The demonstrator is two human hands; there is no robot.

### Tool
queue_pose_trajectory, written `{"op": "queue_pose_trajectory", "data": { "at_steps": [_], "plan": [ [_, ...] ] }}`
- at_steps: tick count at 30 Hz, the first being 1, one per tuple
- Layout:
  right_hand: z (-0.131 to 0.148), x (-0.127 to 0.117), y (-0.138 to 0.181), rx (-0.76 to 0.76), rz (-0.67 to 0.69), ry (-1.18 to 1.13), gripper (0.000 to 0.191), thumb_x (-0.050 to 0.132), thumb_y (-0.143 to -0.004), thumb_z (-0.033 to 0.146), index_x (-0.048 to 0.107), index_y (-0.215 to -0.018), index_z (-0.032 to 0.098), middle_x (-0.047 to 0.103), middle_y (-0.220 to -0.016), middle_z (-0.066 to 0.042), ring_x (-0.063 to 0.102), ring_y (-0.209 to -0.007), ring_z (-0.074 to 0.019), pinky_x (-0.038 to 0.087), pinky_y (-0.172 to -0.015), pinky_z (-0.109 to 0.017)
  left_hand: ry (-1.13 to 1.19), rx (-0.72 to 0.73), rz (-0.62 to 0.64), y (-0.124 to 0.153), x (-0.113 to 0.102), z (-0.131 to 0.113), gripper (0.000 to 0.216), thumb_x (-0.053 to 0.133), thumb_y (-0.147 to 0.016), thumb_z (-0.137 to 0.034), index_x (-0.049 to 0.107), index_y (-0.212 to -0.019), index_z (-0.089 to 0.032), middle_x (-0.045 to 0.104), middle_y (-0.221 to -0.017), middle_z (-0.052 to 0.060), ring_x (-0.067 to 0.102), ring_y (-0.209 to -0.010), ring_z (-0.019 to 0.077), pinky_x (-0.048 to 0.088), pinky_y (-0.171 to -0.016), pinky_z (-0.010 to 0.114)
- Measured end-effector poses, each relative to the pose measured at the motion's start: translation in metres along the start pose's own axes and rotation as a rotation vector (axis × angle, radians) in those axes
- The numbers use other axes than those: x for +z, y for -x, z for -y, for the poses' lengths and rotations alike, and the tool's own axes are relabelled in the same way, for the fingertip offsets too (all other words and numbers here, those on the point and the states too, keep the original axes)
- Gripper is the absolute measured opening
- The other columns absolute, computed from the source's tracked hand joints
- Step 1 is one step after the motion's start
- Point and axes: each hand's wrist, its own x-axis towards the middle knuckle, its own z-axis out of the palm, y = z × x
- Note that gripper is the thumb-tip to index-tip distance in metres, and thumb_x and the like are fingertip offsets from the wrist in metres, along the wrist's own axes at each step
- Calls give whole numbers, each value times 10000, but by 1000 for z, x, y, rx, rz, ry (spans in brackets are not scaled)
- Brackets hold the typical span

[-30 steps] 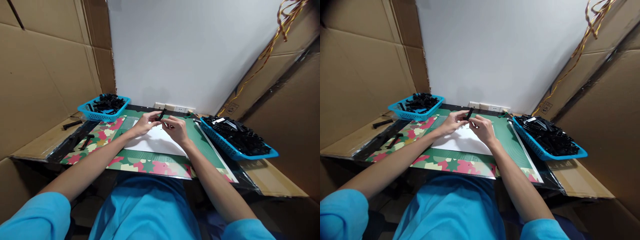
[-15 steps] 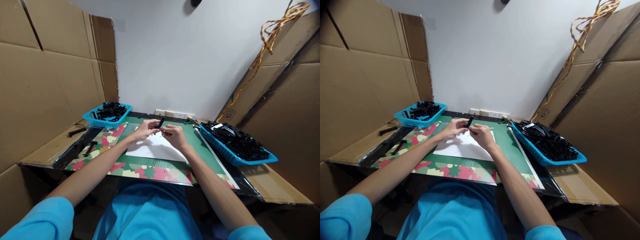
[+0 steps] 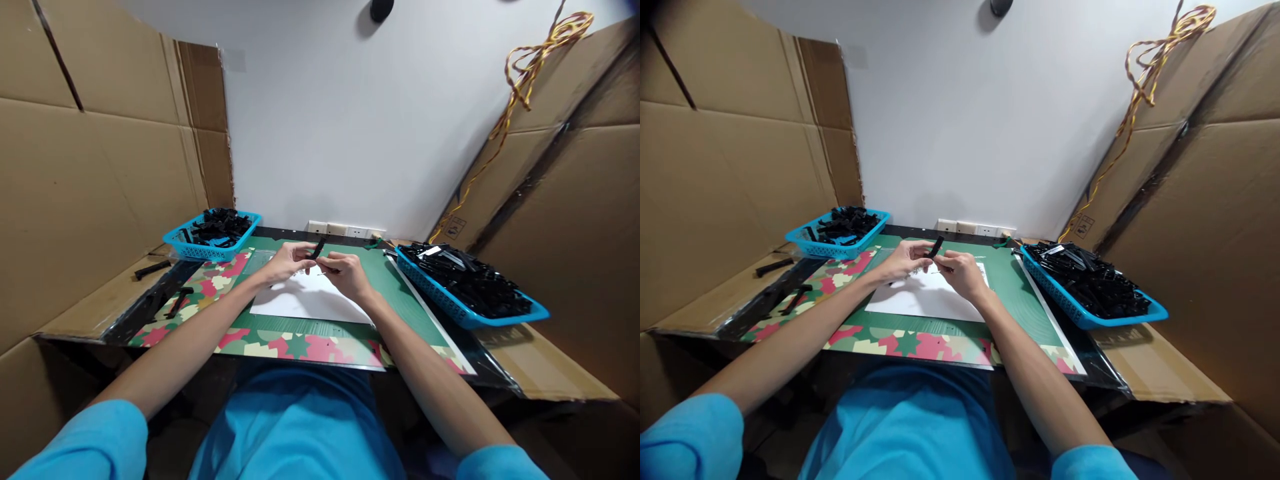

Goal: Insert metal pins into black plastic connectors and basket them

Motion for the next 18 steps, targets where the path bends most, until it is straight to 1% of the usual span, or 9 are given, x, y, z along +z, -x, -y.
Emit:
{"op": "queue_pose_trajectory", "data": {
  "at_steps": [3, 5, 7, 10, 13, 16, 18],
  "plan": [
    [2, -2, 0, 24, 6, -12, 362, 566, -1076, 408, 836, -894, 249, 515, -708, -29, 391, -629, -160, 319, -651, -302, -16, -4, 45, -1, -2, -1, 697, 921, -813, -532, 746, -1341, -112, 785, -941, 120, 684, -708, 175, 545, -675, 319],
    [3, -3, 0, 28, 6, -18, 358, 579, -1074, 429, 845, -910, 255, 540, -721, -36, 404, -634, -163, 327, -653, -303, -39, -15, 63, -1, -3, -2, 690, 895, -835, -562, 750, -1344, -119, 769, -886, 99, 665, -702, 173, 529, -681, 318],
    [4, -4, 0, 11, 6, -19, 340, 591, -1073, 413, 851, -918, 258, 569, -733, -39, 422, -628, -160, 334, -650, -303, -66, -16, 80, -1, -3, -4, 663, 867, -857, -587, 764, -1324, -128, 744, -844, 80, 634, -692, 167, 508, -682, 315],
    [2, -5, -1, -33, 3, -11, 318, 592, -1076, 346, 860, -933, 251, 620, -758, -42, 465, -624, -151, 349, -645, -298, -95, 3, 134, -1, -1, -8, 566, 796, -919, -605, 792, -1249, -145, 709, -865, 73, 574, -697, 156, 455, -663, 302],
    [-2, -4, -2, -65, -35, -15, 277, 607, -1070, 297, 870, -1007, 237, 658, -776, -41, 493, -628, -143, 368, -641, -289, -84, 32, 197, -1, 0, -10, 514, 703, -990, -610, 779, -1209, -150, 614, -805, 36, 496, -684, 144, 385, -633, 288],
    [-8, -3, -4, -67, -83, -13, 241, 643, -1056, 295, 872, -1030, 225, 664, -755, -32, 493, -611, -132, 375, -624, -279, -38, 28, 230, -3, -1, -4, 522, 614, -1038, -632, 745, -1044, -127, 507, -740, 7, 415, -641, 126, 326, -600, 284],
    [-11, -3, -4, -59, -93, -10, 214, 669, -1043, 295, 869, -1027, 220, 675, -754, -28, 499, -606, -127, 386, -622, -271, -15, 11, 229, -4, -2, 1, 546, 569, -1055, -647, 689, -931, -129, 497, -743, 10, 403, -639, 120, 322, -601, 285]
  ]
}}
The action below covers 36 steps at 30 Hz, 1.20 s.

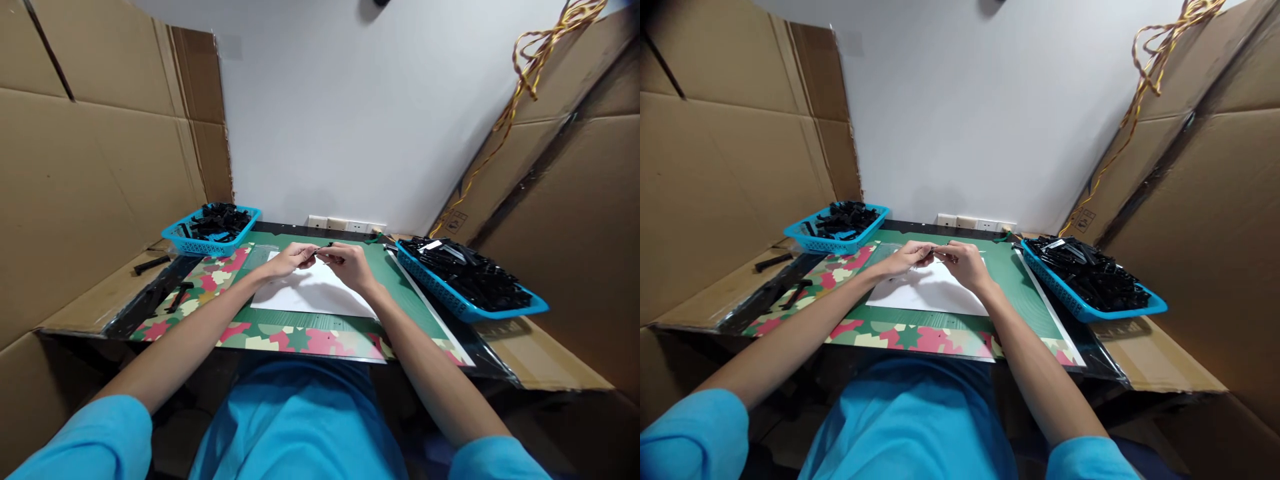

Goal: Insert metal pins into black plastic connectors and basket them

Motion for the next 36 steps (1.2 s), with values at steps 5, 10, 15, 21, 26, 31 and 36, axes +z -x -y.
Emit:
{"op": "queue_pose_trajectory", "data": {
  "at_steps": [5, 10, 15, 21, 26, 31, 36],
  "plan": [
    [-2, -3, -1, 27, 34, 13, 204, 715, -1030, 363, 851, -1014, 211, 701, -793, -43, 548, -653, -140, 413, -645, -265, 0, -36, -13, 2, 2, 2, 544, 555, -1052, -668, 609, -876, -156, 518, -753, 14, 423, -652, 124, 340, -624, 285],
    [0, -3, -1, 65, 56, 9, 239, 694, -1035, 389, 841, -1005, 202, 682, -790, -42, 526, -659, -141, 399, -651, -276, -30, -37, 1, 2, 4, -1, 552, 534, -1057, -677, 617, -881, -161, 532, -739, 17, 449, -651, 131, 360, -635, 289],
    [0, -7, -2, 201, 99, -55, 259, 727, -991, 433, 803, -1018, 187, 592, -711, -2, 453, -639, -131, 373, -633, -278, -121, -55, -128, 1, -1, 7, 540, 560, -1047, -664, 630, -856, -164, 567, -740, 24, 468, -623, 121, 358, -595, 264],
    [2, -21, -4, 281, 629, -182, 305, 825, -877, 473, 831, -922, 171, 669, -731, -21, 531, -657, -137, 369, -624, -274, -221, -79, -353, -1, -7, 13, 483, 617, -1025, -609, 680, -872, -155, 587, -689, 17, 475, -545, 103, 342, -516, 236],
    [5, -17, -3, 261, 770, -221, 355, 833, -858, 509, 867, -991, 181, 730, -769, -29, 571, -680, -149, 399, -666, -276, -191, -55, -372, -3, -9, 14, 417, 639, -1022, -541, 695, -889, -149, 654, -762, 48, 489, -548, 93, 351, -510, 230],
    [9, -14, -3, 282, 784, -233, 323, 813, -874, 483, 853, -945, 171, 749, -800, -41, 586, -715, -162, 416, -695, -289, -156, -110, -320, -2, -9, 16, 452, 618, -1037, -544, 689, -826, -151, 612, -695, 43, 490, -533, 101, 333, -498, 236],
    [16, -20, -6, 306, 694, -370, 273, 769, -901, 434, 770, -914, 161, 713, -854, -37, 545, -727, -141, 407, -683, -286, -9, -201, -313, -1, -3, 13, 349, 659, -1016, -456, 641, -839, -156, 530, -648, -5, 409, -505, 81, 271, -491, 224]
  ]
}}
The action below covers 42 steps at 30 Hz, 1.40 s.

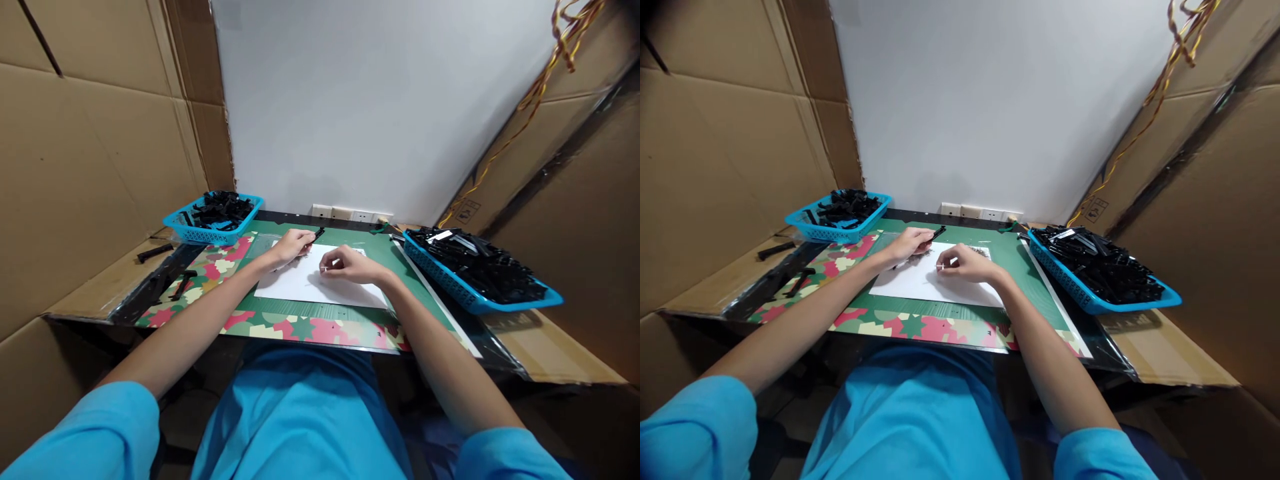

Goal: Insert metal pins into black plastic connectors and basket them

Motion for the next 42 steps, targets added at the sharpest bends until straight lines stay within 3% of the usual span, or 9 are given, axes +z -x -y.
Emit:
{"op": "queue_pose_trajectory", "data": {
  "at_steps": [4, 7, 14, 21, 25, 36, 39, 42],
  "plan": [
    [11, -6, 3, -8, -195, -186, 292, 745, -936, 456, 685, -936, 171, 636, -868, -22, 490, -703, -120, 391, -642, -277, 133, -90, -10, 2, 7, -5, 210, 666, -998, -329, 649, -1129, -165, 410, -605, -75, 376, -491, 85, 236, -494, 203],
    [12, -9, 4, -7, -263, -178, 300, 754, -935, 465, 690, -947, 172, 621, -860, -22, 483, -710, -124, 392, -637, -278, 160, -78, 16, 1, 10, -5, 211, 666, -999, -347, 661, -1077, -151, 383, -611, -79, 354, -486, 75, 227, -489, 200],
    [-5, -3, 1, 1, 11, 56, 288, 796, -902, 453, 825, -964, 174, 733, -818, -32, 538, -704, -144, 384, -649, -288, 56, 74, -12, 2, 5, -5, 438, 692, -998, -568, 692, -930, -135, 440, -608, -46, 406, -516, 85, 264, -485, 210],
    [-5, 7, -4, 8, 47, 80, 374, 850, -861, 534, 869, -970, 177, 792, -853, -53, 597, -725, -159, 431, -699, -286, 87, 84, -25, 0, 8, -6, 479, 700, -988, -607, 669, -884, -141, 424, -601, -56, 389, -495, 73, 264, -471, 204],
    [-5, 9, -4, -6, 90, 52, 325, 829, -889, 492, 859, -944, 173, 806, -871, -57, 641, -749, -171, 463, -732, -288, 88, 80, -19, 0, 7, -4, 472, 682, -1007, -598, 669, -889, -141, 450, -617, -44, 405, -502, 71, 275, -474, 198],
    [-5, 15, -8, -32, 117, 207, 160, 710, -960, 310, 772, -935, 165, 763, -913, -64, 614, -775, -181, 438, -738, -296, 85, 82, 1, 0, 4, -1, 501, 683, -986, -650, 657, -928, -153, 432, -615, -63, 419, -485, 72, 291, -478, 203],
    [0, 11, -4, -36, 83, 116, 186, 678, -992, 344, 715, -938, 170, 716, -921, -55, 572, -781, -169, 432, -726, -294, 58, 83, -7, 0, 2, -2, 478, 670, -997, -636, 667, -946, -160, 436, -610, -60, 428, -497, 82, 313, -488, 208],
    [6, 5, 0, -10, -51, -112, 274, 673, -1017, 464, 655, -992, 192, 621, -873, -18, 505, -719, -140, 407, -638, -270, -9, 98, -17, 2, 2, -6, 417, 694, -991, -583, 690, -1009, -166, 498, -642, -39, 472, -532, 97, 355, -511, 217]
  ]
}}
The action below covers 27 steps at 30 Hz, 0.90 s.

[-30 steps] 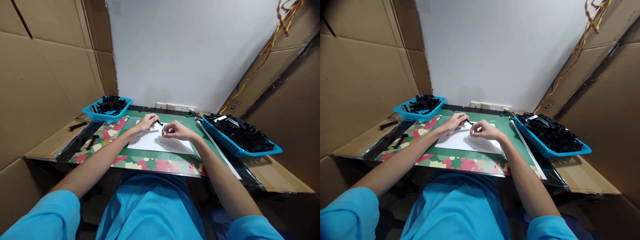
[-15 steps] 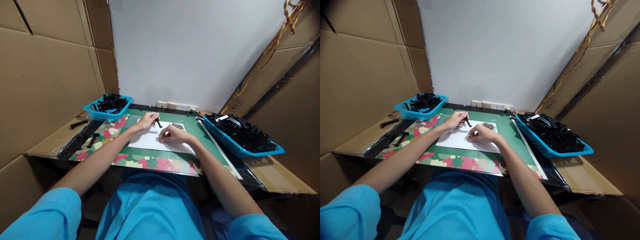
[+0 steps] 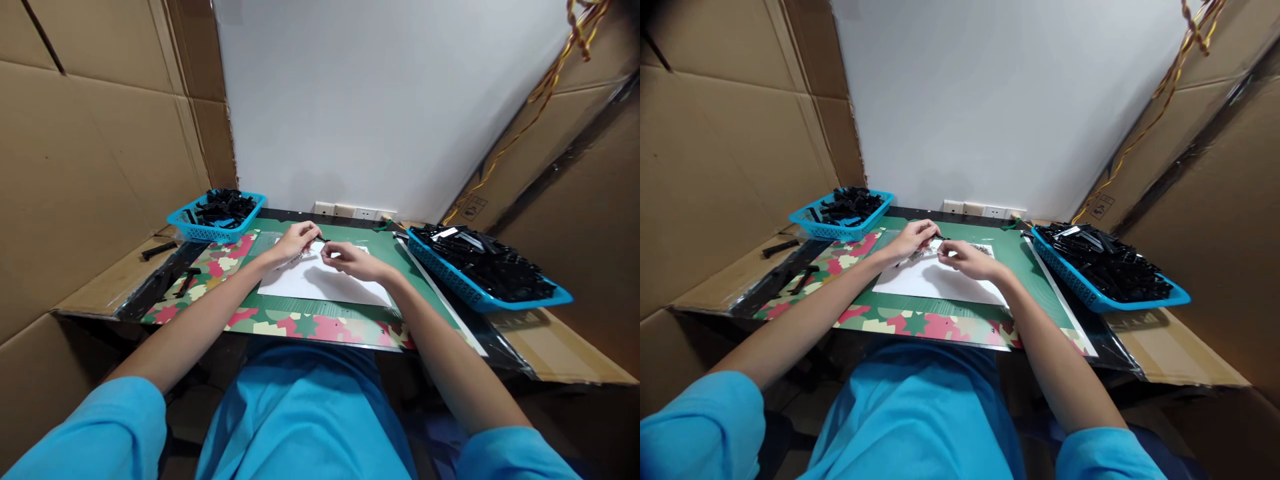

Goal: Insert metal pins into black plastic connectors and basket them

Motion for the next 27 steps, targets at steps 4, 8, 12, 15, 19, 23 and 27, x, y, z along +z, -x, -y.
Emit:
{"op": "queue_pose_trajectory", "data": {
  "at_steps": [4, 8, 12, 15, 19, 23, 27],
  "plan": [
    [4, -7, 1, 33, -242, -267, 371, 738, -973, 568, 603, -1032, 227, 496, -779, 27, 381, -598, -108, 291, -506, -259, -79, 7, 41, 4, 3, -10, 338, 724, -973, -502, 711, -1052, -174, 588, -777, -2, 514, -572, 95, 365, -523, 226],
    [1, -8, 0, 40, -363, -421, 397, 792, -935, 570, 589, -1010, 237, 442, -711, 50, 270, -551, -95, 191, -488, -272, -57, 48, 60, 7, 11, -20, 314, 726, -968, -469, 718, -1038, -163, 593, -834, 14, 520, -592, 92, 372, -537, 234],
    [-3, -5, -3, 57, -356, -579, 412, 852, -879, 543, 593, -978, 239, 274, -636, 99, 173, -534, -93, 123, -493, -269, -33, 95, 76, 11, 22, -27, 348, 761, -946, -472, 724, -1083, -154, 604, -848, 21, 511, -625, 97, 400, -571, 241],
    [-6, -2, -6, 62, -364, -666, 443, 886, -835, 538, 580, -949, 239, 229, -632, 111, 136, -524, -85, 116, -482, -265, -40, 155, 67, 14, 30, -29, 389, 779, -933, -494, 728, -1099, -146, 636, -896, 39, 507, -658, 100, 410, -595, 242],
    [-7, 1, -8, 61, -367, -709, 446, 894, -826, 533, 573, -925, 239, 238, -624, 110, 145, -515, -82, 131, -472, -263, -39, 211, -11, 14, 36, -27, 412, 756, -950, -537, 731, -1064, -142, 642, -888, 37, 459, -631, 92, 363, -561, 242],
    [-5, 2, -8, 41, -363, -714, 413, 879, -851, 511, 582, -923, 233, 263, -628, 103, 156, -525, -84, 124, -478, -261, -13, 225, -34, 14, 37, -26, 412, 766, -945, -538, 736, -1019, -134, 649, -879, 37, 428, -611, 81, 328, -540, 244],
    [-4, 3, -8, 45, -378, -677, 418, 870, -852, 534, 593, -940, 233, 292, -631, 98, 176, -531, -86, 133, -485, -254, -9, 180, -52, 14, 37, -27, 406, 779, -927, -536, 735, -993, -137, 585, -759, -4, 393, -576, 79, 291, -520, 247]
  ]
}}
